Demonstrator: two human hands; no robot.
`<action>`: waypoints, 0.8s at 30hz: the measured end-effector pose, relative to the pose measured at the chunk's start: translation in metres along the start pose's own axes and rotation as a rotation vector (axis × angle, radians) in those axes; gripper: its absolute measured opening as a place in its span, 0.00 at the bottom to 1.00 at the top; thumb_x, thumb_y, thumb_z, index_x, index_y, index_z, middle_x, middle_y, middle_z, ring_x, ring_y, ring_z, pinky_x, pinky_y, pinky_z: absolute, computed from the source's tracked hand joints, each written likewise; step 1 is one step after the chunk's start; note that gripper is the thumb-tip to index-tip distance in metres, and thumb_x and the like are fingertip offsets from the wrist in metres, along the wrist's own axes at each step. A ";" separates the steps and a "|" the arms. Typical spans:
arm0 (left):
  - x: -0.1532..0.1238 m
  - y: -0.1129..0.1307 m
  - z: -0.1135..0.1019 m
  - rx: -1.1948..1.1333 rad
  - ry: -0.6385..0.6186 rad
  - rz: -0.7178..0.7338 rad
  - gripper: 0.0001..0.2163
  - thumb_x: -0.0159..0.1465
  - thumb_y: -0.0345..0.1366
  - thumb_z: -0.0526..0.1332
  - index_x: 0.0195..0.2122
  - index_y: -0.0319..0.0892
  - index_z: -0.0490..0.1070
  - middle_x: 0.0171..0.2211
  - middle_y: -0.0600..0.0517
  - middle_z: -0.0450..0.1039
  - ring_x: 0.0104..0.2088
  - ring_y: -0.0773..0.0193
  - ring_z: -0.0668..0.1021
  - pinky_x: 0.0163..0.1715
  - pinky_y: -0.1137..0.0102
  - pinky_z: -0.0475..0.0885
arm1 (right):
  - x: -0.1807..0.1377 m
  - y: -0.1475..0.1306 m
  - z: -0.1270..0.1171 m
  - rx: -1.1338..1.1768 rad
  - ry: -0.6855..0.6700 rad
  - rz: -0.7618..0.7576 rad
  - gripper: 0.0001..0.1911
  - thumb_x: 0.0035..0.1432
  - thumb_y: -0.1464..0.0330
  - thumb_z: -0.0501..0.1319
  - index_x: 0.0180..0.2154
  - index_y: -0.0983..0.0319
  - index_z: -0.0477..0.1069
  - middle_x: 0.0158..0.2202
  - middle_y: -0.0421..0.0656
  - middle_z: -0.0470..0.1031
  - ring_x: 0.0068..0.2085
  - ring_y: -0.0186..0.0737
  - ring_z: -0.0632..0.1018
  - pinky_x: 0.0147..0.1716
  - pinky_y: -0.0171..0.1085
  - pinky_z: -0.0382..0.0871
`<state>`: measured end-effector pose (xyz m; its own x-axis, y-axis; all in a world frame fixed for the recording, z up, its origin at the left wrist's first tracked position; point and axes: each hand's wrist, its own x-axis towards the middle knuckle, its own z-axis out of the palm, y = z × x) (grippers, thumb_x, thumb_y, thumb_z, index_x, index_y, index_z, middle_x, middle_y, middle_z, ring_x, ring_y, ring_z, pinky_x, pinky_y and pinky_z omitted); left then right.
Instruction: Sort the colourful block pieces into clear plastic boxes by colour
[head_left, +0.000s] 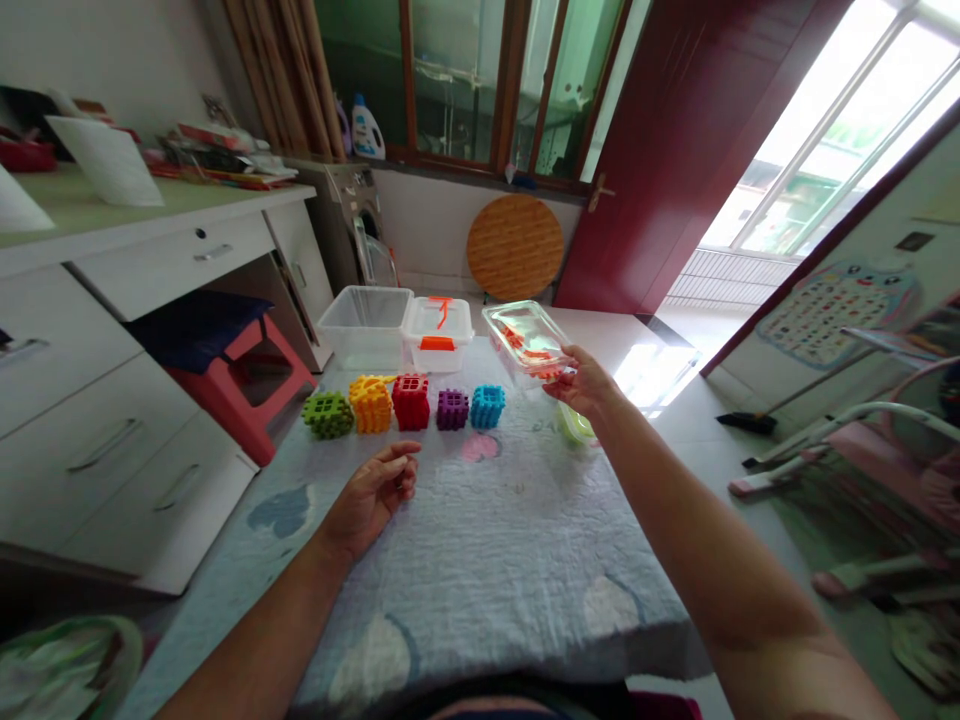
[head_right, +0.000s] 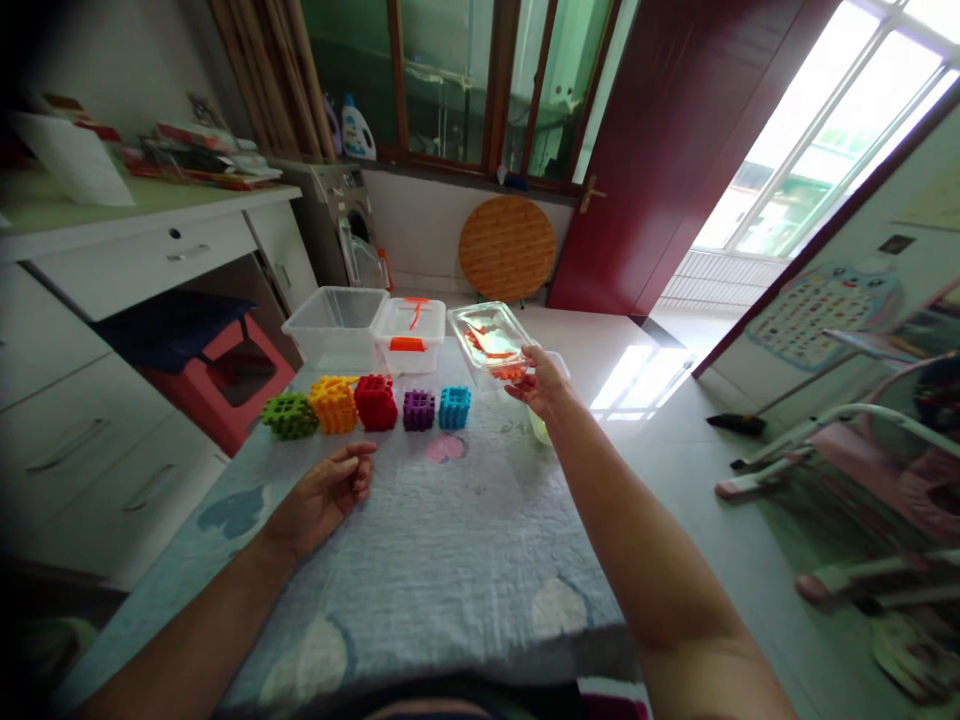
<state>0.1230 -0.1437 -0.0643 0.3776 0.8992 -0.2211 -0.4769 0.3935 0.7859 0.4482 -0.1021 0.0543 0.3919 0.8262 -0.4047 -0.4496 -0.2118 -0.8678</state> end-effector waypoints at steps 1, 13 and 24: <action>0.001 0.000 0.000 0.000 -0.005 -0.002 0.16 0.51 0.34 0.71 0.41 0.38 0.76 0.27 0.54 0.70 0.24 0.72 0.70 0.24 0.76 0.69 | 0.007 0.004 0.003 0.018 0.026 0.010 0.06 0.59 0.64 0.60 0.34 0.61 0.68 0.25 0.42 0.73 0.25 0.35 0.74 0.24 0.34 0.72; 0.018 0.003 -0.006 -0.079 0.027 -0.018 0.13 0.53 0.30 0.69 0.41 0.36 0.77 0.27 0.52 0.70 0.25 0.71 0.71 0.25 0.76 0.71 | 0.071 0.049 0.032 0.084 0.176 0.013 0.07 0.60 0.64 0.60 0.33 0.60 0.66 0.23 0.35 0.69 0.21 0.31 0.69 0.23 0.32 0.72; 0.023 0.009 -0.007 -0.145 0.033 -0.063 0.12 0.54 0.27 0.67 0.41 0.36 0.77 0.28 0.51 0.70 0.25 0.70 0.72 0.27 0.74 0.73 | 0.088 0.074 0.040 0.117 0.275 0.014 0.09 0.59 0.63 0.64 0.32 0.61 0.67 0.21 0.35 0.70 0.18 0.30 0.70 0.14 0.27 0.64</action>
<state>0.1218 -0.1186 -0.0659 0.3846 0.8770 -0.2880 -0.5640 0.4702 0.6789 0.4177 -0.0242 -0.0339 0.5806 0.6478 -0.4933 -0.5398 -0.1474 -0.8288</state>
